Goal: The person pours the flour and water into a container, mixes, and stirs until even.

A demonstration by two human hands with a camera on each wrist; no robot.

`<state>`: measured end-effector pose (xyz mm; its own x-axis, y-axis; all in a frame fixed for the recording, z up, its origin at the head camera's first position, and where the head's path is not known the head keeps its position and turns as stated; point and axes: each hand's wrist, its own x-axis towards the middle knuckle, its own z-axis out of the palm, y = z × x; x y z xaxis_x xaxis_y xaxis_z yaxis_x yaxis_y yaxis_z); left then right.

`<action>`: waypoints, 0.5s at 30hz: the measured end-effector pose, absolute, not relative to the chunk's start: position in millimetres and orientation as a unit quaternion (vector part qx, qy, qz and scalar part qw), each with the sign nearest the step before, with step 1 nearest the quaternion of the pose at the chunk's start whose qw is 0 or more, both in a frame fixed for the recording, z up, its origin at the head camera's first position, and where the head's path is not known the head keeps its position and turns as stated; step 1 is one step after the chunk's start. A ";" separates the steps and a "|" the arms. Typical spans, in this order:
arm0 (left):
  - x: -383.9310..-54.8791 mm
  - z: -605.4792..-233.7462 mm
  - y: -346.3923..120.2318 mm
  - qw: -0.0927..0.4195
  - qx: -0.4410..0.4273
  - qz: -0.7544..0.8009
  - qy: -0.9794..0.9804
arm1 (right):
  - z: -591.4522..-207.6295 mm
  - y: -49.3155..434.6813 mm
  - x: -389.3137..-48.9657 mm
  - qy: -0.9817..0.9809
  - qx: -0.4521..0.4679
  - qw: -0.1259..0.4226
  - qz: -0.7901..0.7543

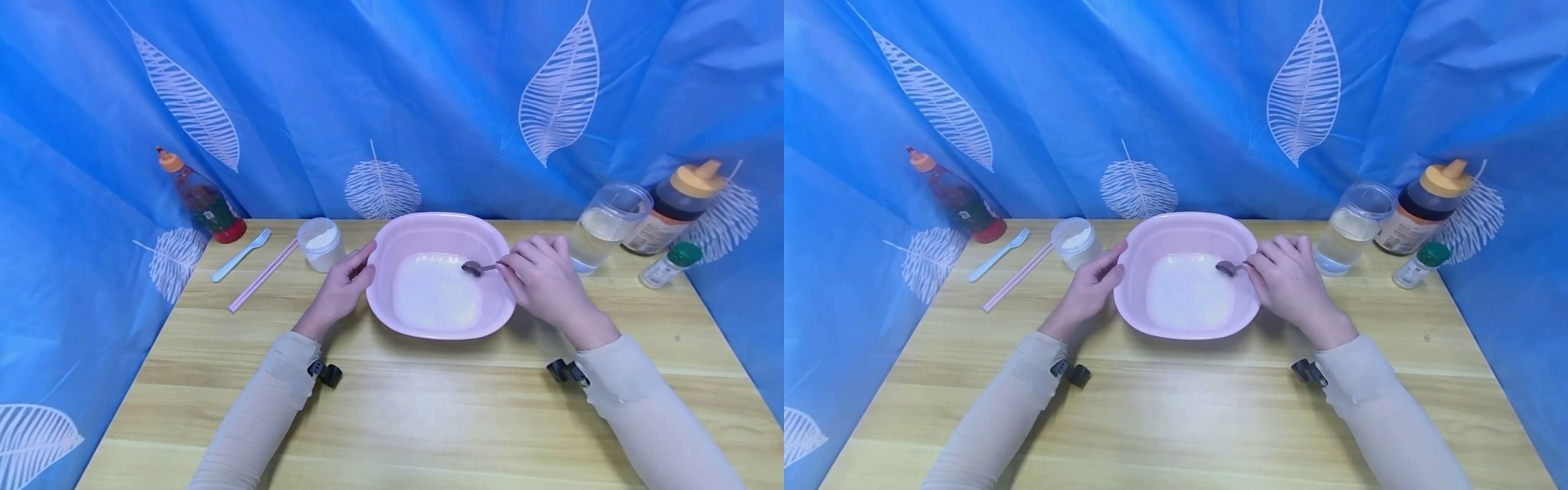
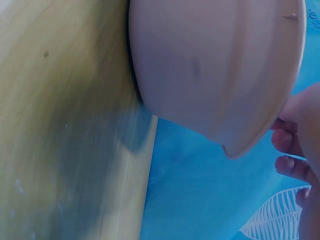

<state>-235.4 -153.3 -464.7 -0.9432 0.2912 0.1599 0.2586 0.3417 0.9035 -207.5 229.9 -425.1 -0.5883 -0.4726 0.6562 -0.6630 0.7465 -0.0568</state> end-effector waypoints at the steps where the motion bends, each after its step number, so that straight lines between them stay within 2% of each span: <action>1: -235.5 -464.7 -153.7 0.015 0.168 0.549 0.819 | -424.2 229.7 -206.8 -0.878 0.325 0.317 0.151; 9: -236.2 -465.6 -154.4 0.010 0.167 0.547 0.820 | -419.7 229.4 -199.0 -0.876 0.331 0.301 0.179; 15: -235.6 -465.0 -154.2 0.014 0.167 0.549 0.819 | -424.8 221.7 -194.9 -0.880 0.316 0.252 0.249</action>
<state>-235.6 -154.2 -465.0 -0.9437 0.2892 0.1606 0.2583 0.3412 0.9038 -194.9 221.7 -424.8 -0.6730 -0.4301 0.6017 -0.6819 0.6759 -0.2795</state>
